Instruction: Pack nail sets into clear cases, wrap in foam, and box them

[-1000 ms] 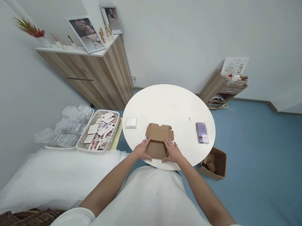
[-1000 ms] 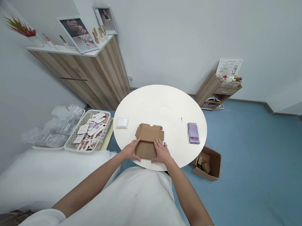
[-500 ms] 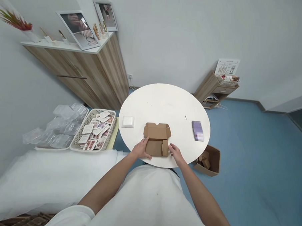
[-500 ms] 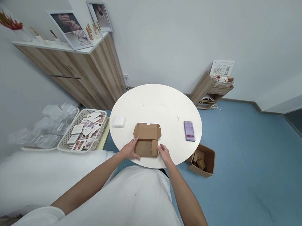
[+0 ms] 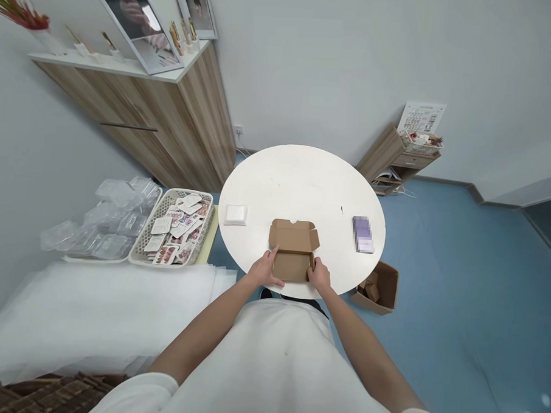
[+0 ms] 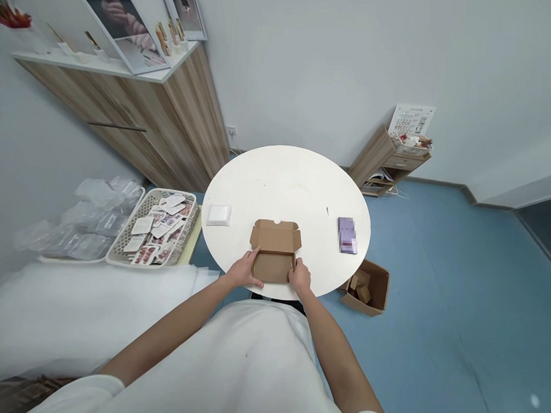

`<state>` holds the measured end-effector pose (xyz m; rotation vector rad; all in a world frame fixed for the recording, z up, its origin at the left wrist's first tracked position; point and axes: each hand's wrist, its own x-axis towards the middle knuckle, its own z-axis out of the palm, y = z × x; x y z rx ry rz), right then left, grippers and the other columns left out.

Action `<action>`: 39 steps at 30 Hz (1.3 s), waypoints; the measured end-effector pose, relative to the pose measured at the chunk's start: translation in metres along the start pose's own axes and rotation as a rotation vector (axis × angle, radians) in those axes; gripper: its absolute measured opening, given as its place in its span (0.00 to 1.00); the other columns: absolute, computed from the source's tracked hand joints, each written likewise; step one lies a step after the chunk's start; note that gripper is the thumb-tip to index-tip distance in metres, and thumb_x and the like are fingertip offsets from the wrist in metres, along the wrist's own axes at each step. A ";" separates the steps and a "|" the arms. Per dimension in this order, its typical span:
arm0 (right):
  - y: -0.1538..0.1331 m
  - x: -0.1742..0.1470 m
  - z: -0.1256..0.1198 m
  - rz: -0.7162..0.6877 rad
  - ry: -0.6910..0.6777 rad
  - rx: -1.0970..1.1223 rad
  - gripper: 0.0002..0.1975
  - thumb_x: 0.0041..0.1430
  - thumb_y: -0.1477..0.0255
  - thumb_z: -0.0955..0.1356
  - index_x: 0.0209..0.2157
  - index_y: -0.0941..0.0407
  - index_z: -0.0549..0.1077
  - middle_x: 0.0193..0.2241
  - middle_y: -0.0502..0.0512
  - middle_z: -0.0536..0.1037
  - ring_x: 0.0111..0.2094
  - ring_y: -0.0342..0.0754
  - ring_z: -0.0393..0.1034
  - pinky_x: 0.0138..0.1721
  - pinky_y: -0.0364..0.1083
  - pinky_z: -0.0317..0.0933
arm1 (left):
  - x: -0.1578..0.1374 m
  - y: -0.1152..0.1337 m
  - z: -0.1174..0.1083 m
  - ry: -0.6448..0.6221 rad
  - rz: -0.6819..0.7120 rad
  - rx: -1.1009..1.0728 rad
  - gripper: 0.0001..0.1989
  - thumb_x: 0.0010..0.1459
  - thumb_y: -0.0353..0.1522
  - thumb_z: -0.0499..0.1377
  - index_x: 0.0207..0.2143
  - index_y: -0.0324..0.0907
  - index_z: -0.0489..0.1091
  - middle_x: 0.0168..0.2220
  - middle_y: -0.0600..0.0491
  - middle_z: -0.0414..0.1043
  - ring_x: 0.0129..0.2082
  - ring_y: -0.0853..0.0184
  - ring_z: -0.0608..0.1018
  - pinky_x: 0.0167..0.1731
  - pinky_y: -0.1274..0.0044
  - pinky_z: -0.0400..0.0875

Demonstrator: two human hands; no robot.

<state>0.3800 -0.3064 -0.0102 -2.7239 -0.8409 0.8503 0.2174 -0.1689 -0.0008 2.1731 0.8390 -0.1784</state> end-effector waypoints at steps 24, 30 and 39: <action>0.040 0.022 -0.032 -0.196 0.042 0.623 0.28 0.51 0.61 0.60 0.53 0.58 0.57 0.45 0.58 0.67 0.35 0.48 0.64 0.40 0.49 0.59 | 0.033 0.044 0.037 0.218 0.030 -0.712 0.28 0.48 0.32 0.57 0.53 0.44 0.54 0.50 0.48 0.62 0.48 0.63 0.67 0.44 0.72 0.64; 0.054 0.034 -0.034 -0.257 0.025 0.629 0.31 0.49 0.63 0.61 0.55 0.56 0.53 0.43 0.58 0.65 0.36 0.48 0.62 0.35 0.47 0.61 | 0.048 0.060 0.036 0.229 0.035 -0.722 0.27 0.48 0.29 0.55 0.53 0.44 0.55 0.49 0.49 0.63 0.47 0.63 0.68 0.44 0.72 0.63; 0.066 0.028 -0.023 -0.288 0.145 0.641 0.33 0.49 0.63 0.63 0.55 0.55 0.47 0.44 0.60 0.59 0.34 0.46 0.59 0.29 0.46 0.62 | 0.036 0.051 0.047 0.287 -0.201 -0.682 0.37 0.46 0.32 0.58 0.58 0.43 0.47 0.58 0.44 0.49 0.56 0.58 0.57 0.50 0.68 0.57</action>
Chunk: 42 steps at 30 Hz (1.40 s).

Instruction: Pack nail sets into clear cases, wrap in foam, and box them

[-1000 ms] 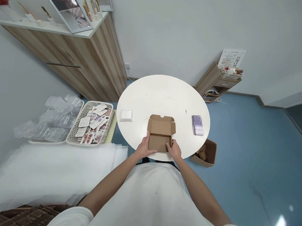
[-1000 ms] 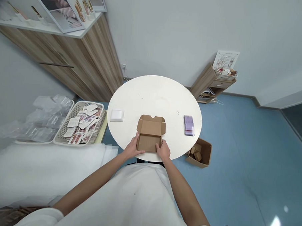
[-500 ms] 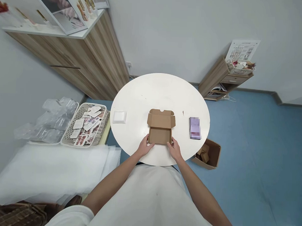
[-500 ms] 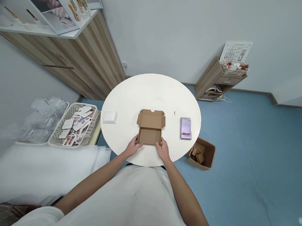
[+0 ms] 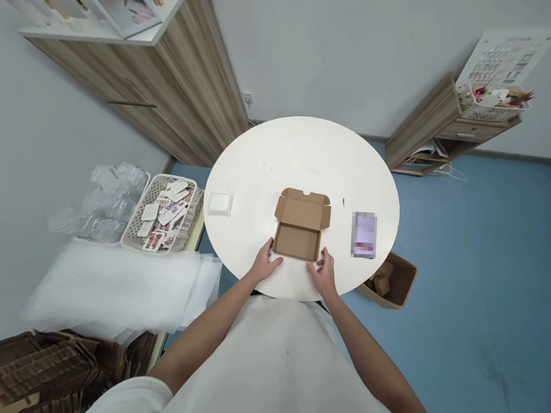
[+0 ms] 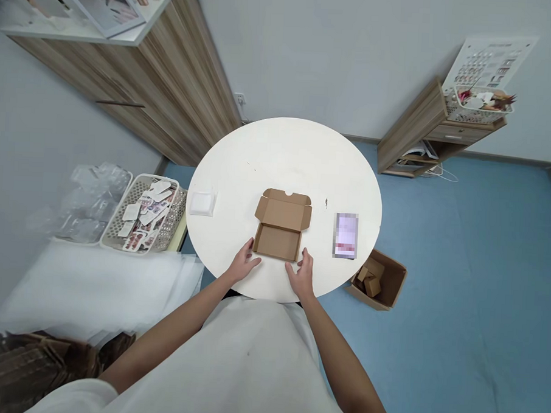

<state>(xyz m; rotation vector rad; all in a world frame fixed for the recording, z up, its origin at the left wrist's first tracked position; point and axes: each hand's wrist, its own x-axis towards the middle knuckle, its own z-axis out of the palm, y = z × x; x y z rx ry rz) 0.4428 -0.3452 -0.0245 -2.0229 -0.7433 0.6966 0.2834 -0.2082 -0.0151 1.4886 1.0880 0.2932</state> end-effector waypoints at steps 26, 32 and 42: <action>-0.176 0.086 0.219 0.122 -0.476 0.130 0.30 0.49 0.61 0.64 0.54 0.50 0.54 0.56 0.54 0.55 0.55 0.51 0.51 0.50 0.50 0.55 | 0.102 -0.034 -0.218 0.384 0.013 0.216 0.26 0.54 0.36 0.51 0.55 0.39 0.53 0.53 0.43 0.58 0.50 0.59 0.65 0.49 0.68 0.59; -0.176 0.094 0.236 0.178 -0.451 0.237 0.30 0.48 0.66 0.65 0.54 0.52 0.56 0.53 0.55 0.61 0.53 0.49 0.56 0.50 0.49 0.55 | 0.106 -0.034 -0.209 0.308 -0.008 0.193 0.24 0.53 0.33 0.52 0.54 0.38 0.58 0.48 0.44 0.65 0.45 0.60 0.69 0.47 0.70 0.61; -0.143 0.066 0.192 0.200 -0.388 0.247 0.22 0.47 0.70 0.65 0.47 0.55 0.65 0.41 0.56 0.72 0.40 0.47 0.68 0.38 0.47 0.64 | 0.065 -0.035 -0.174 0.333 -0.029 -0.040 0.20 0.49 0.30 0.55 0.47 0.38 0.66 0.41 0.47 0.71 0.36 0.66 0.74 0.41 0.72 0.67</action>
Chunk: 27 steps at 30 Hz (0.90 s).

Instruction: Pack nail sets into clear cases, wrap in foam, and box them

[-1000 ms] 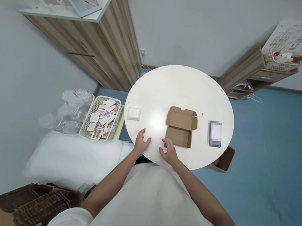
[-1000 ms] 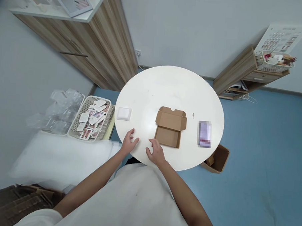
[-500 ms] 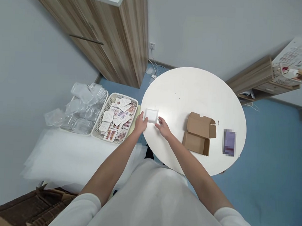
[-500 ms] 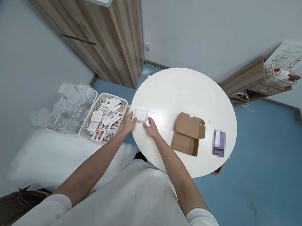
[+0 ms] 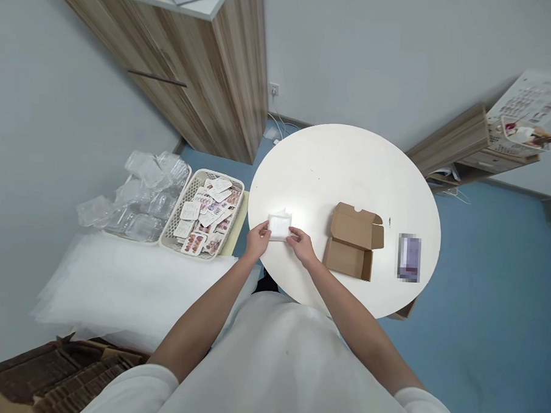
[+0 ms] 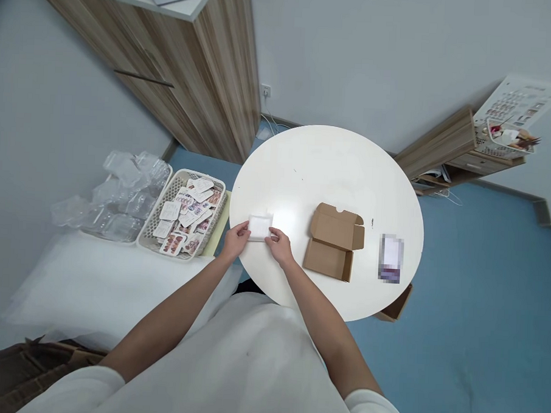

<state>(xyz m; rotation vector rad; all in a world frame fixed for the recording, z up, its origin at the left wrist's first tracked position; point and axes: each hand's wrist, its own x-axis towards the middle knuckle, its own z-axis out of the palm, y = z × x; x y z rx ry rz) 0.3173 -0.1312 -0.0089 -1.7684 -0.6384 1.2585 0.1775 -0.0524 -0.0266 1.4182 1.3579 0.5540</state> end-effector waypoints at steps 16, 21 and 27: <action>0.056 -0.093 -0.173 -0.163 0.256 -0.083 0.22 0.46 0.69 0.65 0.47 0.57 0.65 0.40 0.59 0.73 0.38 0.49 0.70 0.39 0.50 0.64 | -0.092 0.075 0.154 -0.355 0.348 0.419 0.22 0.52 0.29 0.50 0.52 0.40 0.60 0.38 0.47 0.69 0.37 0.62 0.72 0.37 0.72 0.67; 0.067 -0.087 -0.185 -0.177 0.186 -0.360 0.20 0.45 0.71 0.67 0.43 0.55 0.68 0.35 0.57 0.75 0.37 0.51 0.70 0.38 0.49 0.62 | -0.098 0.068 0.173 -0.365 0.321 0.595 0.28 0.49 0.27 0.50 0.55 0.40 0.51 0.43 0.44 0.68 0.42 0.57 0.70 0.39 0.70 0.63; 0.064 -0.080 -0.187 -0.125 0.121 -0.555 0.17 0.43 0.68 0.68 0.39 0.55 0.69 0.28 0.56 0.75 0.33 0.52 0.69 0.32 0.48 0.60 | -0.101 0.060 0.179 -0.410 0.271 0.638 0.27 0.46 0.27 0.53 0.52 0.39 0.55 0.41 0.43 0.68 0.43 0.55 0.70 0.39 0.70 0.62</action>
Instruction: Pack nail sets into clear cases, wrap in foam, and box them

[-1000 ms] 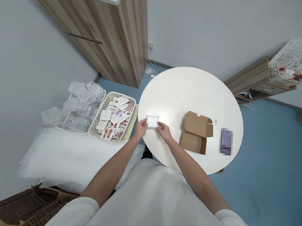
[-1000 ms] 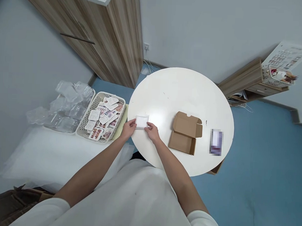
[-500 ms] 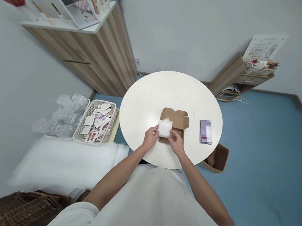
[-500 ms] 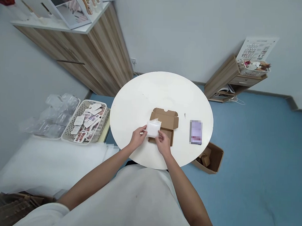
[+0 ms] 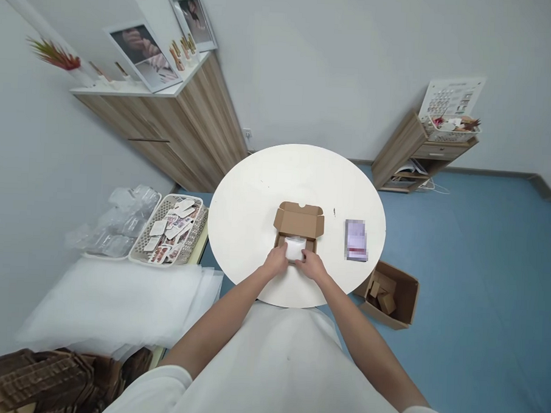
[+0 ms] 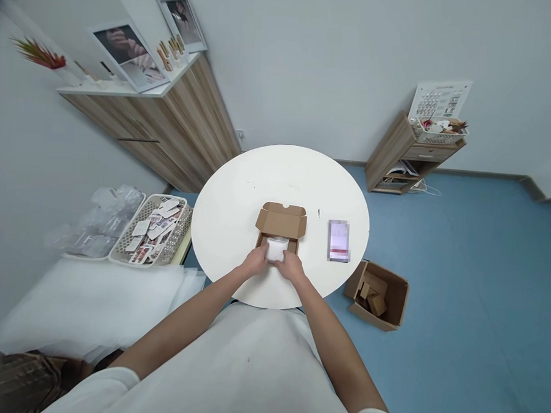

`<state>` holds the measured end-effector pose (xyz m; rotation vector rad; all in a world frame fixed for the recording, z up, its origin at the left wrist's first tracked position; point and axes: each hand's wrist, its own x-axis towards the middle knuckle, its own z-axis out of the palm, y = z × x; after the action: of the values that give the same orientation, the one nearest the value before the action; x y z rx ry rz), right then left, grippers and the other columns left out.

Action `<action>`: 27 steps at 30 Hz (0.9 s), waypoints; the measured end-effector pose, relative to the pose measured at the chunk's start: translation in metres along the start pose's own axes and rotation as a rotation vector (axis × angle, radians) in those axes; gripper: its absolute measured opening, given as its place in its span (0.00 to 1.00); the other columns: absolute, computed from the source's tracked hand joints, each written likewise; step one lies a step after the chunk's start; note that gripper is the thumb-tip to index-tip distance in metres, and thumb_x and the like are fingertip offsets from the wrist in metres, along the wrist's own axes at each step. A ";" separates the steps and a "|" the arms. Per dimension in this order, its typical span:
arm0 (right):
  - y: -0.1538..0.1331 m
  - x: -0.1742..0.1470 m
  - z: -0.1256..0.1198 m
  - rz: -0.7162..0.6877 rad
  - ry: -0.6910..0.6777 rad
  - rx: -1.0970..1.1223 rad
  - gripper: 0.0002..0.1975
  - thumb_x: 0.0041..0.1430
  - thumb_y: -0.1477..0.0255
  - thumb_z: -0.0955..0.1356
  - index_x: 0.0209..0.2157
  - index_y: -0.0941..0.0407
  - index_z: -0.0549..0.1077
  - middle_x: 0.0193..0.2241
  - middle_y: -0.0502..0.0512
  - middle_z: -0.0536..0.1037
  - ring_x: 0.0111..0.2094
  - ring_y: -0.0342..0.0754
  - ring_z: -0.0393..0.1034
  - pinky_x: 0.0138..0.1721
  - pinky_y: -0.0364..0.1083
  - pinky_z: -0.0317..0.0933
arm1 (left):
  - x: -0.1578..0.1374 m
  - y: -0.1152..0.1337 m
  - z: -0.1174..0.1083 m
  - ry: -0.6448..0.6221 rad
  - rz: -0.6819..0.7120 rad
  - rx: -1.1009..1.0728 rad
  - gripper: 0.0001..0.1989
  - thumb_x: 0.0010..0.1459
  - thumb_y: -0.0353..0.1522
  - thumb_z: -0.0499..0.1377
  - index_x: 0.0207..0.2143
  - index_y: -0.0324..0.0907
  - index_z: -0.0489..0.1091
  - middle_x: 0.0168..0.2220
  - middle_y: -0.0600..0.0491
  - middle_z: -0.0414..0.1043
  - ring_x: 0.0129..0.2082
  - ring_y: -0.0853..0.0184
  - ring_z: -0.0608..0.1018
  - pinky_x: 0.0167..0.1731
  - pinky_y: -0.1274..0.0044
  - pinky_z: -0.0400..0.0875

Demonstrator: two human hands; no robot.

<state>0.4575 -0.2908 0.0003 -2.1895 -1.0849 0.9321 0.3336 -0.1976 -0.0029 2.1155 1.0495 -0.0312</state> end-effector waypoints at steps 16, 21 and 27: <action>0.043 0.021 -0.051 0.162 0.312 0.510 0.26 0.49 0.52 0.59 0.43 0.56 0.66 0.41 0.59 0.69 0.33 0.47 0.66 0.32 0.46 0.61 | 0.020 -0.020 -0.049 0.305 -0.226 -0.460 0.24 0.53 0.45 0.48 0.47 0.40 0.61 0.48 0.43 0.63 0.42 0.63 0.70 0.39 0.73 0.64; 0.046 0.050 -0.062 0.268 0.143 0.752 0.33 0.49 0.46 0.51 0.37 0.56 0.69 0.31 0.56 0.73 0.23 0.44 0.63 0.25 0.44 0.59 | 0.045 -0.018 -0.063 0.148 -0.340 -0.725 0.31 0.53 0.52 0.40 0.45 0.38 0.62 0.49 0.42 0.63 0.44 0.63 0.70 0.35 0.75 0.66; 0.019 0.069 -0.075 0.178 -0.101 0.739 0.38 0.48 0.44 0.47 0.36 0.56 0.72 0.29 0.54 0.71 0.21 0.42 0.59 0.23 0.43 0.56 | 0.050 -0.002 -0.069 0.021 -0.314 -0.797 0.36 0.51 0.55 0.35 0.45 0.39 0.65 0.44 0.45 0.67 0.37 0.64 0.72 0.33 0.74 0.65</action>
<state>0.5536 -0.2551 0.0103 -1.6414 -0.4622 1.2815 0.3451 -0.1189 0.0280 1.2316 1.1511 0.2225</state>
